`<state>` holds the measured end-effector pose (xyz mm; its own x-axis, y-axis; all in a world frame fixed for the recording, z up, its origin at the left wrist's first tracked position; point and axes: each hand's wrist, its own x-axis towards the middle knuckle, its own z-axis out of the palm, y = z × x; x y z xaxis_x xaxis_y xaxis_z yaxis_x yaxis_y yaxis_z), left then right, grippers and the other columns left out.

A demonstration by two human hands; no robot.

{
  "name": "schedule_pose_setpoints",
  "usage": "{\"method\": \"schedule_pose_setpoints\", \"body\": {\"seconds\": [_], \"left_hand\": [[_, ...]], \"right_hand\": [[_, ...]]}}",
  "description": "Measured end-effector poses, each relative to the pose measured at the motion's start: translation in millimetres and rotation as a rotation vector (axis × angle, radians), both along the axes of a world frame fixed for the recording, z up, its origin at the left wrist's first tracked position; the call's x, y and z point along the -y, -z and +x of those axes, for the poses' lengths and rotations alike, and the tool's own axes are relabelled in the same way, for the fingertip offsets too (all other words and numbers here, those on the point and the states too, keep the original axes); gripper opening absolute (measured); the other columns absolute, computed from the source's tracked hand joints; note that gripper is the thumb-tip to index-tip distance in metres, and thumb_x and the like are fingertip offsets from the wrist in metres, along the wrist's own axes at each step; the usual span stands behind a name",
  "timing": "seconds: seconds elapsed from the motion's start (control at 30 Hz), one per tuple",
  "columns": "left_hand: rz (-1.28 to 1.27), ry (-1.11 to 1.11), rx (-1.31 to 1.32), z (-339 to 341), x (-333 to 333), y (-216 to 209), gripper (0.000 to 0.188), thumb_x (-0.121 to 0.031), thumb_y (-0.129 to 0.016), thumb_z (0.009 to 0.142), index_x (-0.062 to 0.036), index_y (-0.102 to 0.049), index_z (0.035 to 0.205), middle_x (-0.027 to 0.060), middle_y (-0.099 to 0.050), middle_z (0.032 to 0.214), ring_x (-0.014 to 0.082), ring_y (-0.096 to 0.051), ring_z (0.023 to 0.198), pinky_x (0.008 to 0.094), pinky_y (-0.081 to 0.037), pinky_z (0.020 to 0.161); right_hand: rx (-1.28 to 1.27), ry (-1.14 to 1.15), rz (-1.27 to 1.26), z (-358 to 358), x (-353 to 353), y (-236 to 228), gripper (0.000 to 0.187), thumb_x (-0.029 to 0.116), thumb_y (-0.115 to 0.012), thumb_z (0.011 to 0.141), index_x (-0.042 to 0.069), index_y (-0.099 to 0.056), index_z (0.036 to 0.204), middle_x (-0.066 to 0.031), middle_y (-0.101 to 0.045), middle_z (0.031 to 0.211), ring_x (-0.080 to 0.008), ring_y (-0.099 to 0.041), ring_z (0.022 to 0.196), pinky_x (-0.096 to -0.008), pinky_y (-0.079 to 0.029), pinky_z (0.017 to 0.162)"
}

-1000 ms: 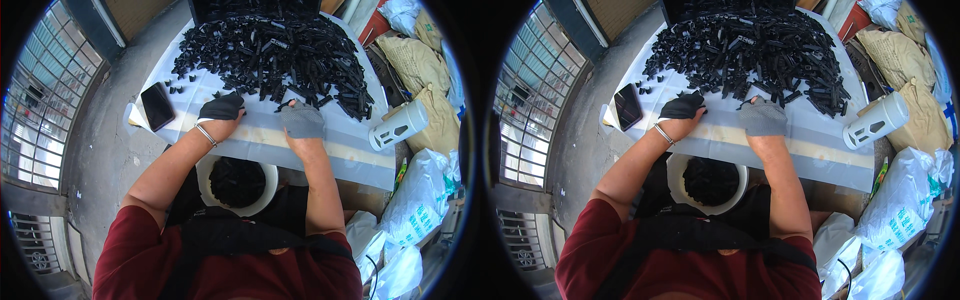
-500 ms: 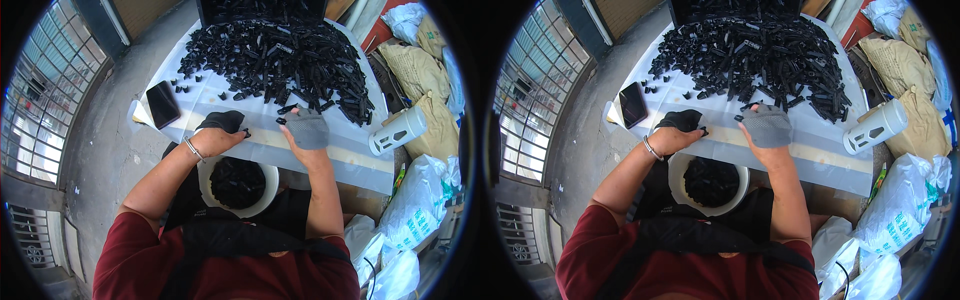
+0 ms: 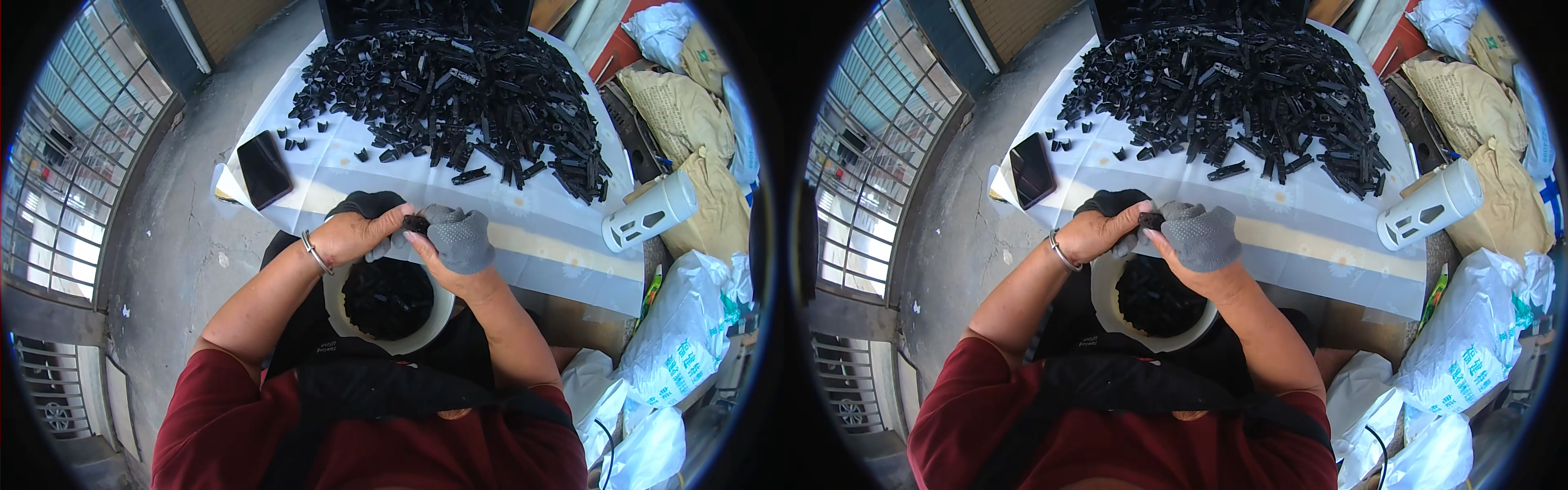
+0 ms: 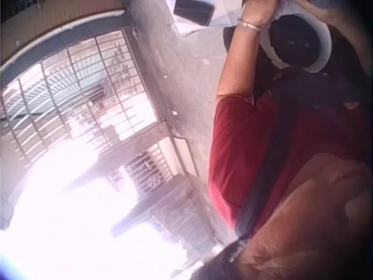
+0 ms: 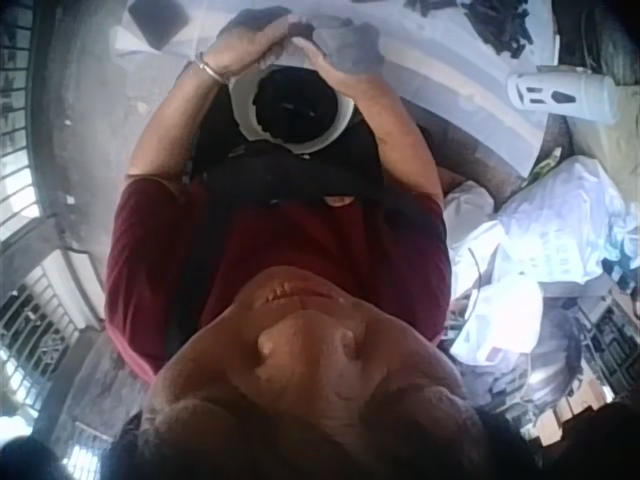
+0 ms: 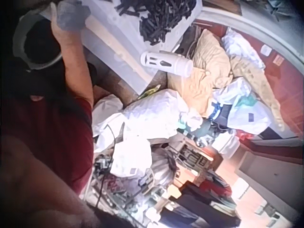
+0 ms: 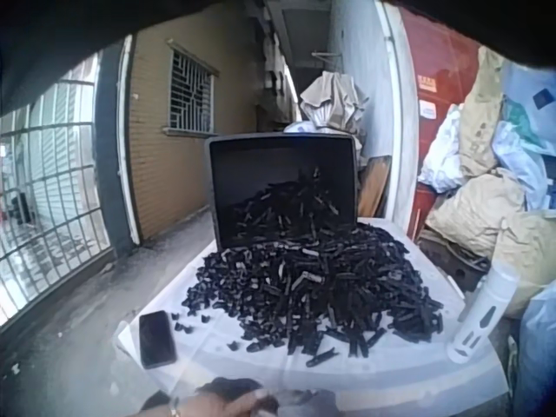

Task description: Trimming or processing small black parts with a hand tool at a workstation and sorting them into a container.

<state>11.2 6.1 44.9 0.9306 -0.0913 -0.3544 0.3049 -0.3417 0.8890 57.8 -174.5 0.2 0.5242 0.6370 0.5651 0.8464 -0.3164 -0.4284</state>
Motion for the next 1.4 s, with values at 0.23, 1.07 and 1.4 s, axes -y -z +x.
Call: {"method": "schedule_pose_setpoints", "body": {"seconds": [0.23,1.07,1.4], "left_hand": [[-0.138,-0.344,0.182,-18.0,11.8,33.5,0.043,-0.039,-0.042,0.093,-0.0003,-0.061,0.09,0.0022,-0.058,0.074,0.0096,-0.049,0.067,0.0256,-0.043,0.062],[0.888,0.115,0.607,15.1,-26.9,20.9,0.039,-0.037,-0.051,0.085,-0.0007,-0.061,0.093,0.0207,-0.061,0.086,0.0352,-0.059,0.079,0.0412,-0.046,0.073],[0.981,-0.151,0.714,72.6,-24.0,60.3,0.022,-0.02,-0.057,0.079,-0.0079,-0.06,0.097,0.0158,-0.061,0.088,0.0332,-0.06,0.076,0.0399,-0.047,0.067]], "right_hand": [[0.024,0.056,0.012,-8.0,1.9,-15.0,0.02,0.019,-0.063,0.08,0.005,-0.061,0.094,-0.0109,-0.061,0.081,-0.0284,-0.057,0.072,-0.0371,-0.044,0.066],[-0.009,0.071,-0.235,15.2,11.4,-15.6,0.02,0.023,-0.059,0.081,0.005,-0.062,0.089,-0.014,-0.062,0.083,-0.0314,-0.058,0.077,-0.04,-0.046,0.07],[0.271,0.39,-0.549,61.3,17.0,-2.3,0.021,0.013,-0.06,0.075,0.006,-0.063,0.094,-0.0149,-0.062,0.094,-0.0288,-0.059,0.082,-0.0414,-0.046,0.073]]}}
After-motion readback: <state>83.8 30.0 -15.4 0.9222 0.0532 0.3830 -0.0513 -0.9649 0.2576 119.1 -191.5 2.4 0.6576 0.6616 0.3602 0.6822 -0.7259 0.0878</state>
